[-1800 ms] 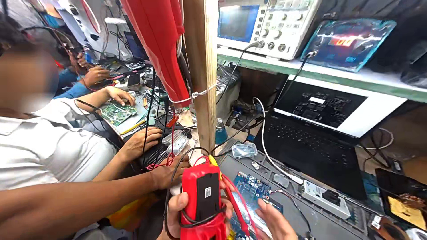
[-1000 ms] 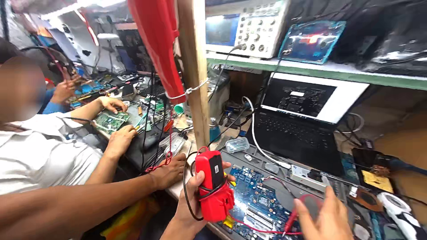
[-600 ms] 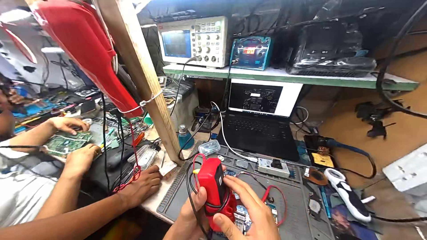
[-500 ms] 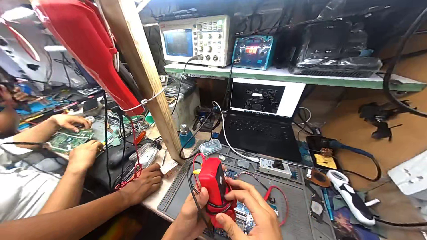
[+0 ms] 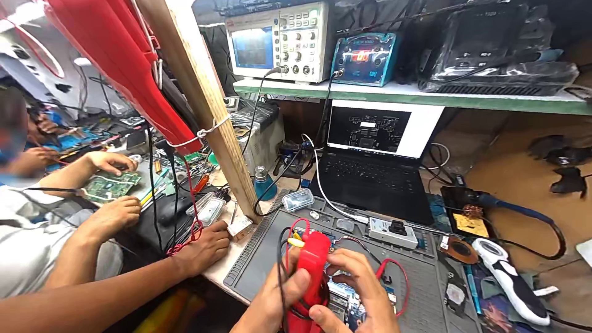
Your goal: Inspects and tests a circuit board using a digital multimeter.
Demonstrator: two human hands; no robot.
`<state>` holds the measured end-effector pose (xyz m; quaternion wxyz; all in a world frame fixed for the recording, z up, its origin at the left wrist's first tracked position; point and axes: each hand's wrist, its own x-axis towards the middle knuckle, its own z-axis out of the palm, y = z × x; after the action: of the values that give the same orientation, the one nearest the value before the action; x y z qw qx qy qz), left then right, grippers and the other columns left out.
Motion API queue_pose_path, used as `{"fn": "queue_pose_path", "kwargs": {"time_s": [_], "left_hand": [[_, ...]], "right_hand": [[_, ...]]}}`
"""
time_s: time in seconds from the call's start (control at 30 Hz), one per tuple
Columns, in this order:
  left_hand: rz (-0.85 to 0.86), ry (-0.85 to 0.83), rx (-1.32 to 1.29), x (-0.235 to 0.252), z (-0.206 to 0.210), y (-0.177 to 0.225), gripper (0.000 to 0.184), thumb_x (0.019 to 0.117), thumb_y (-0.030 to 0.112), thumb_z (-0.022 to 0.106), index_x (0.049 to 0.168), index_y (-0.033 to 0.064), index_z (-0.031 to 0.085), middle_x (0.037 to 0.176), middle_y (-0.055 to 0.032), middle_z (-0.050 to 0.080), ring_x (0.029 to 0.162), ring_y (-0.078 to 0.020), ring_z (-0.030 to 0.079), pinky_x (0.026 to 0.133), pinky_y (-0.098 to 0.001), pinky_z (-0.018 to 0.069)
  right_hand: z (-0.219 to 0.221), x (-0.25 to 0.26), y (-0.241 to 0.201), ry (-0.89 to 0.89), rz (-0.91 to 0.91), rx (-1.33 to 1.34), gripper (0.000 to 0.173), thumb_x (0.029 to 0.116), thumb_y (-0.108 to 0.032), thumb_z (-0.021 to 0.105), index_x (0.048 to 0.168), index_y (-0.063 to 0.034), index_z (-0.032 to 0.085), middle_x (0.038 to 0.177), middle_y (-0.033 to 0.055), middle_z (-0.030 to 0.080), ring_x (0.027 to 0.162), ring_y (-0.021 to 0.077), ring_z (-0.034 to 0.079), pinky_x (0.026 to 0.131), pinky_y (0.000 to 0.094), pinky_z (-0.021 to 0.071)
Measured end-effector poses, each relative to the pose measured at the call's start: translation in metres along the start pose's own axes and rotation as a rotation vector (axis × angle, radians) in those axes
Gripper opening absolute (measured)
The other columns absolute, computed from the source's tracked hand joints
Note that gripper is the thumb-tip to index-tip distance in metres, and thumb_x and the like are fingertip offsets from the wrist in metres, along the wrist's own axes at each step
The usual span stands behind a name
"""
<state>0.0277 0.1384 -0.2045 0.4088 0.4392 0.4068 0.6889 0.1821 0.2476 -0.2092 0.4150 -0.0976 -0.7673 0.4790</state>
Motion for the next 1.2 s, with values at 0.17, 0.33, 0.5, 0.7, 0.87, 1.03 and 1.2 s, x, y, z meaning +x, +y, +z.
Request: {"fn": "queue_pose_path", "kwargs": {"time_s": [0.17, 0.33, 0.5, 0.7, 0.87, 1.03, 1.2], "left_hand": [[0.082, 0.200, 0.614, -0.002, 0.045, 0.018, 0.082, 0.0821, 0.058, 0.078, 0.135, -0.0021, 0.058, 0.132, -0.0139, 0.060, 0.116, -0.0166, 0.063, 0.095, -0.0376, 0.0578], [0.057, 0.278, 0.792, -0.007, 0.086, 0.022, 0.080, 0.0751, 0.072, 0.075, 0.126, 0.0105, 0.070, 0.138, -0.0121, 0.057, 0.108, -0.0175, 0.066, 0.078, -0.0392, 0.0610], [0.058, 0.230, 0.804, -0.013, 0.099, 0.019, 0.088, 0.0668, 0.075, 0.078, 0.123, 0.0072, 0.070, 0.138, -0.0132, 0.058, 0.109, -0.0191, 0.067, 0.078, -0.0383, 0.0608], [0.040, 0.154, 0.676, -0.017, 0.088, 0.020, 0.080, 0.0669, 0.063, 0.085, 0.123, 0.0079, 0.070, 0.137, -0.0109, 0.056, 0.113, -0.0165, 0.064, 0.084, -0.0364, 0.0607], [0.122, 0.202, 0.504, -0.016, 0.076, 0.019, 0.070, 0.0672, 0.041, 0.091, 0.118, -0.0014, 0.068, 0.132, -0.0148, 0.057, 0.119, -0.0172, 0.060, 0.095, -0.0313, 0.0569], [0.138, 0.143, 0.257, -0.011, 0.047, 0.017, 0.066, 0.0777, 0.038, 0.087, 0.124, -0.0038, 0.065, 0.132, -0.0158, 0.059, 0.118, -0.0207, 0.063, 0.098, -0.0359, 0.0584], [0.258, -0.026, 0.579, 0.000, 0.010, 0.029, 0.070, 0.0758, 0.049, 0.086, 0.124, 0.0017, 0.068, 0.135, -0.0126, 0.059, 0.124, -0.0187, 0.059, 0.102, -0.0360, 0.0554]], "right_hand": [[-0.006, -0.008, 0.004, 0.134, -0.102, 0.379, 0.051, 0.0838, -0.034, 0.085, 0.128, -0.0253, 0.061, 0.136, -0.0005, 0.060, 0.127, 0.0165, 0.059, 0.099, 0.0320, 0.0566], [-0.019, -0.015, -0.003, 0.280, -0.098, 0.478, 0.036, 0.0875, -0.045, 0.076, 0.106, -0.0188, 0.059, 0.122, 0.0040, 0.068, 0.119, 0.0153, 0.064, 0.099, 0.0301, 0.0537], [-0.025, 0.002, -0.038, 0.258, -0.099, 0.513, 0.025, 0.0865, -0.043, 0.079, 0.093, -0.0231, 0.065, 0.112, -0.0072, 0.070, 0.107, 0.0028, 0.067, 0.088, 0.0194, 0.0561], [-0.028, -0.004, -0.028, 0.181, -0.202, 0.378, 0.026, 0.0897, -0.044, 0.075, 0.105, -0.0260, 0.065, 0.122, -0.0099, 0.067, 0.121, 0.0041, 0.060, 0.099, 0.0207, 0.0497], [-0.012, 0.003, -0.051, 0.229, -0.135, 0.435, 0.019, 0.0949, -0.045, 0.070, 0.096, -0.0266, 0.072, 0.116, -0.0163, 0.068, 0.112, -0.0045, 0.061, 0.093, 0.0147, 0.0506], [-0.017, -0.027, 0.004, 0.201, -0.187, 0.491, 0.017, 0.1008, -0.032, 0.065, 0.102, -0.0166, 0.071, 0.121, 0.0025, 0.070, 0.119, 0.0172, 0.064, 0.101, 0.0306, 0.0531], [-0.013, -0.027, -0.001, 0.167, -0.014, 0.429, 0.027, 0.1024, -0.030, 0.063, 0.122, -0.0121, 0.067, 0.134, 0.0091, 0.065, 0.125, 0.0214, 0.063, 0.103, 0.0347, 0.0552]]}}
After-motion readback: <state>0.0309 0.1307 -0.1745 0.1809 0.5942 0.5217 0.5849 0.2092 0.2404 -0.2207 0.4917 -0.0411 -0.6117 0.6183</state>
